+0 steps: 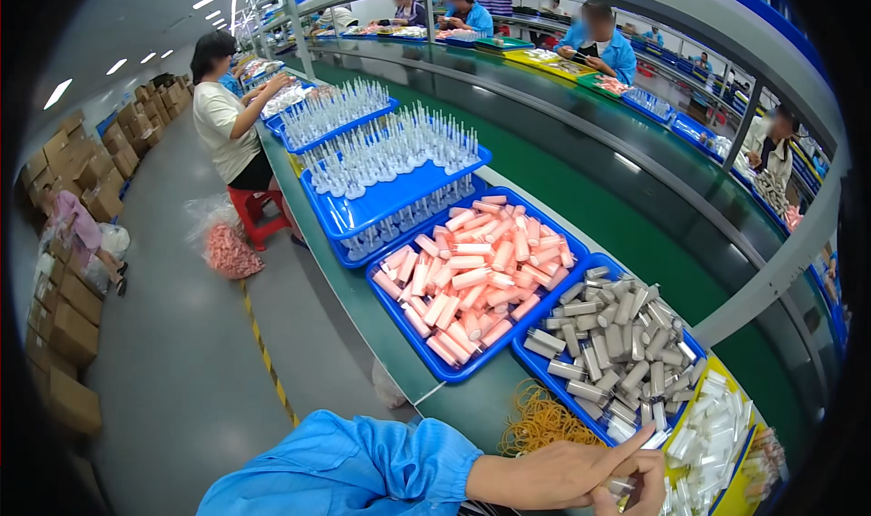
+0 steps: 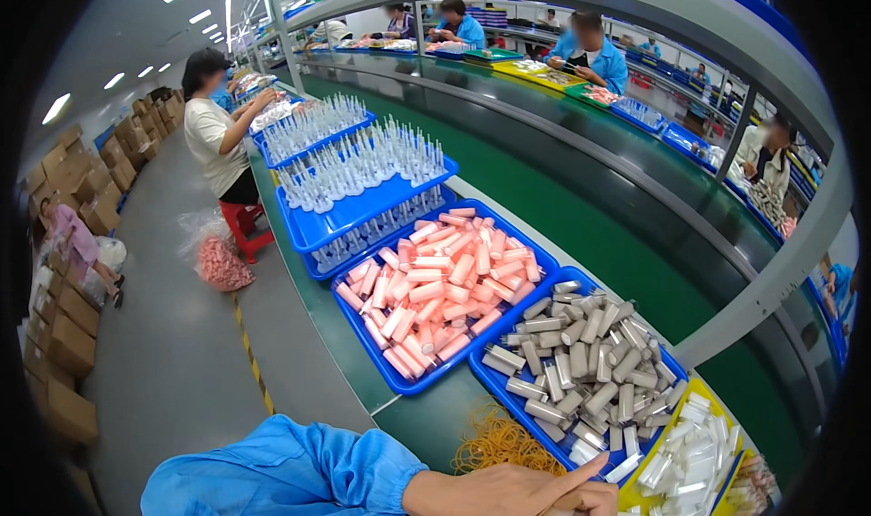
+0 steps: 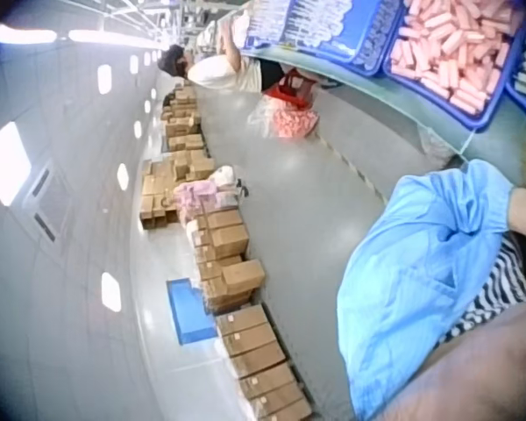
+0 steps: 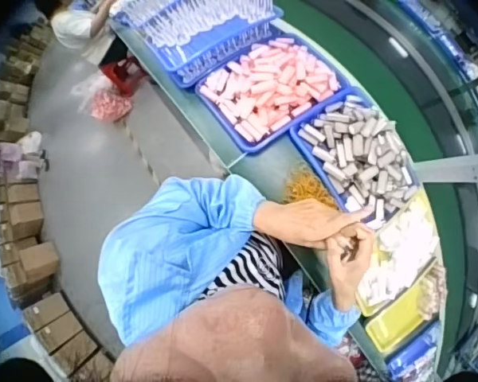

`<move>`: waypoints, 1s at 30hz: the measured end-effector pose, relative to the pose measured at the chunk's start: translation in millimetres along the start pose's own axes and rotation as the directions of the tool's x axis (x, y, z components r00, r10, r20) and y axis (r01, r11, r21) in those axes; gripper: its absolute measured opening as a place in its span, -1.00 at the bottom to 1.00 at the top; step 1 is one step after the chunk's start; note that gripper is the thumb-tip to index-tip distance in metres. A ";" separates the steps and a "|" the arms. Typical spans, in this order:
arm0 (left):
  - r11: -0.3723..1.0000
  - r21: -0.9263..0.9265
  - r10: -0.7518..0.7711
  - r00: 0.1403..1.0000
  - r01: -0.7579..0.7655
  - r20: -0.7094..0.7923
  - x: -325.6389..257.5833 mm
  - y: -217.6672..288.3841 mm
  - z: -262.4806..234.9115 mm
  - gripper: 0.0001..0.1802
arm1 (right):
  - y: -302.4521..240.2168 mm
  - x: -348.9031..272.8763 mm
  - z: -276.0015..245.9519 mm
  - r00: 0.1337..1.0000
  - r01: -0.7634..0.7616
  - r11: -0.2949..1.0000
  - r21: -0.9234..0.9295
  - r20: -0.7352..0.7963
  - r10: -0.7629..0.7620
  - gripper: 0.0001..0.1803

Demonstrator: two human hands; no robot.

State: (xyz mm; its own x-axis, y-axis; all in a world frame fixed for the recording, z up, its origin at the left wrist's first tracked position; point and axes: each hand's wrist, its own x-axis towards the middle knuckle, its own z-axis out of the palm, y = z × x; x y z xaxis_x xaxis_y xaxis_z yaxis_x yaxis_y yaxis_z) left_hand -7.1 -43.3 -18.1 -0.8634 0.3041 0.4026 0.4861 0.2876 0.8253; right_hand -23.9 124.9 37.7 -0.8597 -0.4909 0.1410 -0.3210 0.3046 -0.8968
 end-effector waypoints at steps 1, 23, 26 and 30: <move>0.998 0.016 -0.055 0.998 0.054 0.018 -1.0 -4.9 0.7 0.01 | 0.2 -0.2 -0.6 0.999 -0.046 0.996 0.082 -0.014 0.047 -0.60; 0.704 -0.673 -0.273 0.961 0.227 0.040 -19.1 -19.2 -14.5 -0.38 | 7.9 -16.4 -21.4 0.991 0.069 0.980 -0.186 -0.098 -0.089 -0.50; 0.683 -0.686 -0.300 0.952 0.252 0.051 -20.0 -15.6 -17.1 -0.39 | 10.4 -15.4 -20.0 0.993 0.040 0.986 -0.164 -0.102 -0.057 -0.48; 0.715 -0.646 -0.315 0.948 0.267 0.043 -20.5 -19.6 -11.1 -0.31 | 12.5 -9.8 -17.6 0.978 -0.124 0.991 0.050 -0.161 0.130 -0.47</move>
State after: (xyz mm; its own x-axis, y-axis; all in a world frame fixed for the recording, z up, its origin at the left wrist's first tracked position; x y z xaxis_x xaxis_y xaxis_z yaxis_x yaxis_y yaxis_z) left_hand -0.5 -65.3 -38.2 -0.9659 0.2366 0.1049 0.0301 -0.3001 0.9534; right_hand -26.6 147.9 32.5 -0.9469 -0.3091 0.0888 -0.1919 0.3214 -0.9273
